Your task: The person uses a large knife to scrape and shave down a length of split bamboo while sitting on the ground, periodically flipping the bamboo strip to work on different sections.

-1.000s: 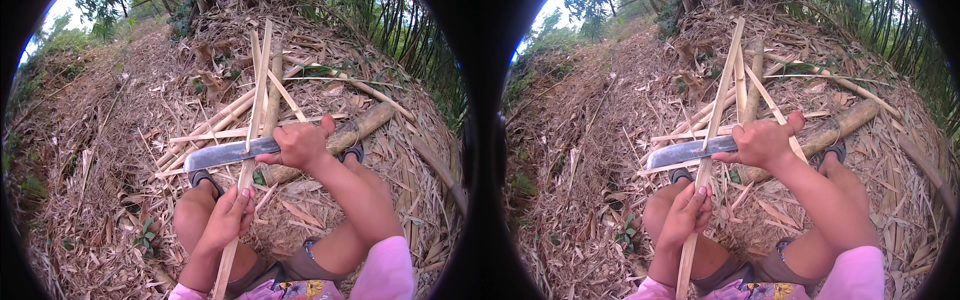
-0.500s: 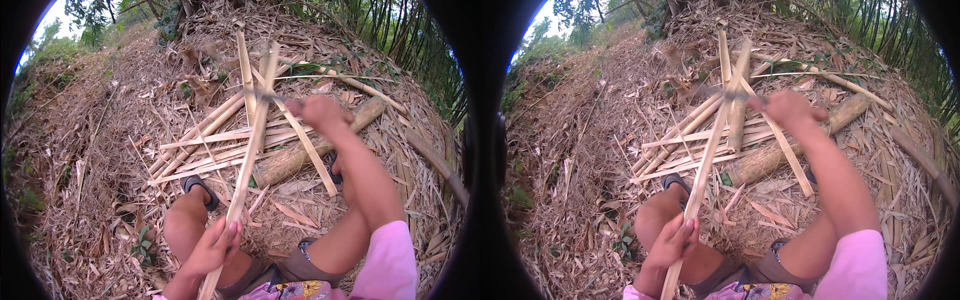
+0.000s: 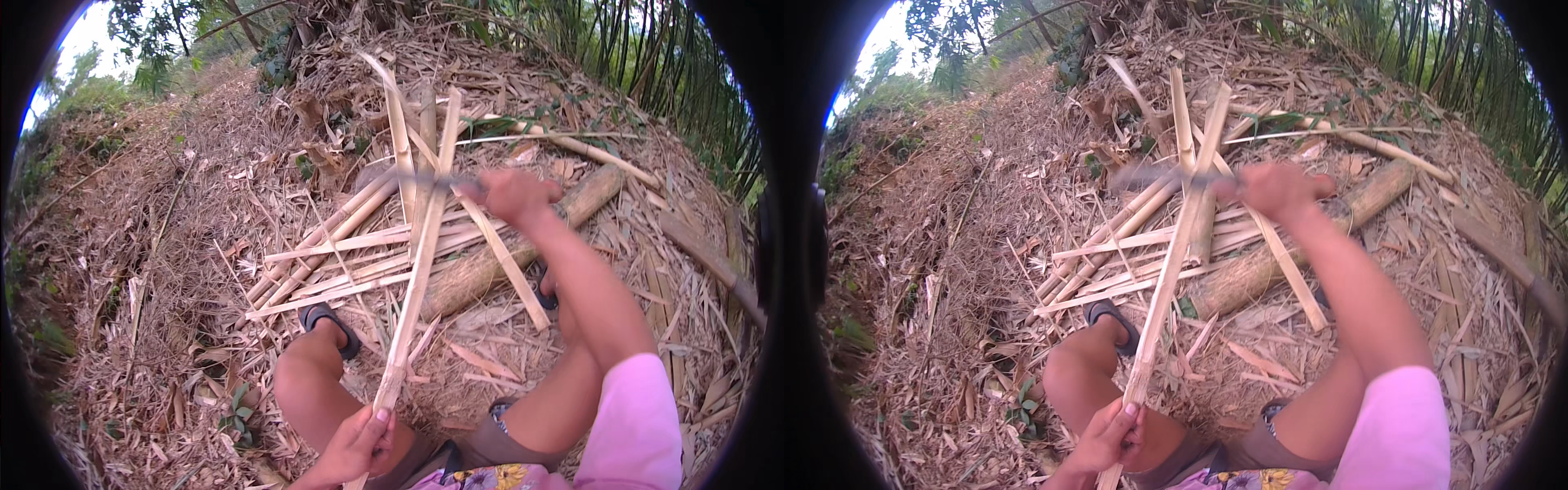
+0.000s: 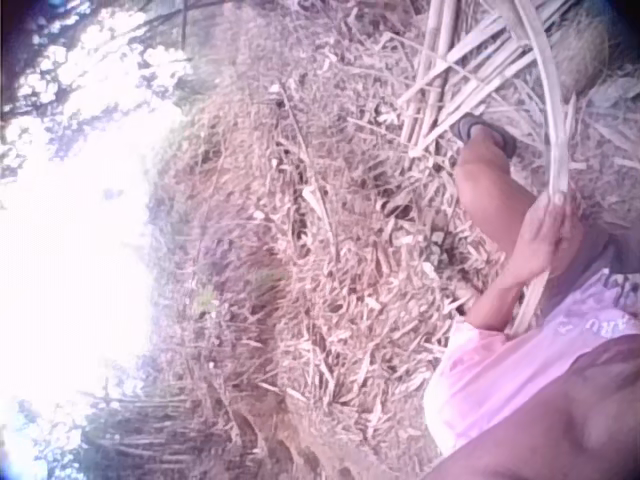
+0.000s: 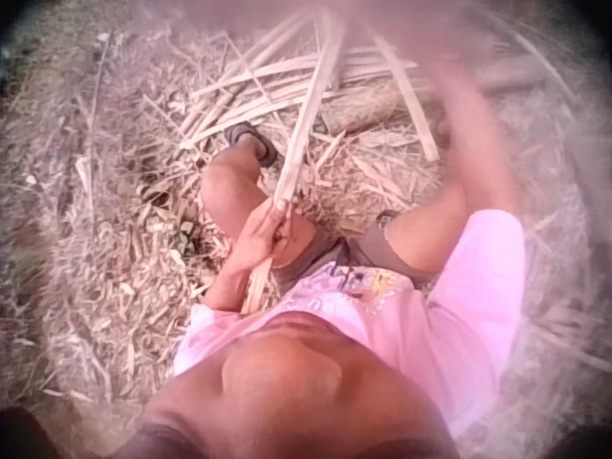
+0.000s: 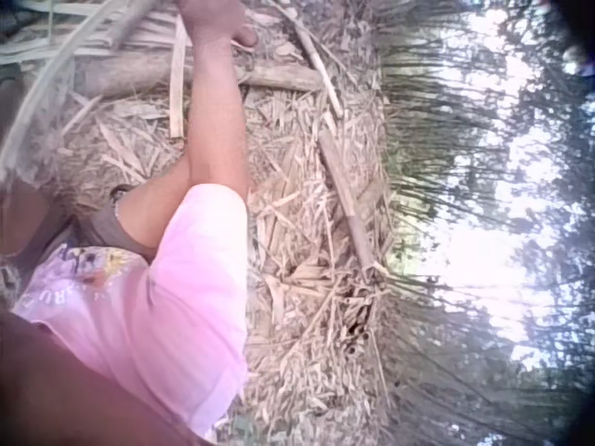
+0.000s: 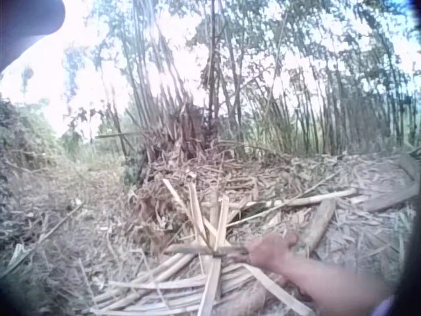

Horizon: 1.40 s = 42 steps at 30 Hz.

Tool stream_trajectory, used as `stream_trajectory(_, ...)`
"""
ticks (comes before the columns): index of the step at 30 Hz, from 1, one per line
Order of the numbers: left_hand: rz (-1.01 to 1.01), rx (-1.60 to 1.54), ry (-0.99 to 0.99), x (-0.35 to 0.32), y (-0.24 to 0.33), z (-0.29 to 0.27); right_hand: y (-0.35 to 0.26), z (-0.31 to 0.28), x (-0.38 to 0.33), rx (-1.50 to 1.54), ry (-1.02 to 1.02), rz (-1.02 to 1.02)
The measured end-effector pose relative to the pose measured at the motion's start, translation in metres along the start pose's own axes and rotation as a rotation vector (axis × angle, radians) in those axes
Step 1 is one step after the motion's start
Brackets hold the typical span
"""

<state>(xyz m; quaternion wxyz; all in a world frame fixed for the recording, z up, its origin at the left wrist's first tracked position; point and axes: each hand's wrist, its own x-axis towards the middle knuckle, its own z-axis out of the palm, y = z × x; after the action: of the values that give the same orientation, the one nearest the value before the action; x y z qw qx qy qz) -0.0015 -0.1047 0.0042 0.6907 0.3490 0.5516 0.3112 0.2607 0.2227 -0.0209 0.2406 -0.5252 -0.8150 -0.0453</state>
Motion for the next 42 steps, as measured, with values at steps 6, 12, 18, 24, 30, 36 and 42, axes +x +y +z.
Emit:
stream_trajectory(6, 0.013, 0.115, 0.087, -0.015, -0.009, 0.002, -0.028, 0.003, -0.008, -0.061, 0.051, -0.068)
stream_trajectory(12, 0.044, 0.043, 0.099, -0.044, -0.005, 0.008, 0.040, -0.002, 0.003, -0.192, 0.024, -0.020)
stream_trajectory(18, 0.073, 0.137, 0.177, -0.058, -0.013, 0.008, -0.041, -0.005, 0.006, -0.012, 0.006, -0.136)
stream_trajectory(24, 0.057, 0.298, 0.139, -0.093, -0.013, 0.006, 0.036, -0.004, 0.012, -0.121, -0.061, 0.140)
stream_trajectory(30, -0.157, 0.110, 0.257, -0.115, -0.034, -0.003, 0.003, 0.000, 0.015, 0.039, 0.026, 0.098)
stream_trajectory(36, -0.189, 0.079, 0.129, -0.139, -0.048, -0.019, 0.026, 0.006, 0.013, -0.119, 0.029, 0.126)
stream_trajectory(42, -0.120, 0.198, 0.236, -0.139, -0.038, -0.004, -0.026, 0.009, 0.007, 0.029, 0.028, -0.076)
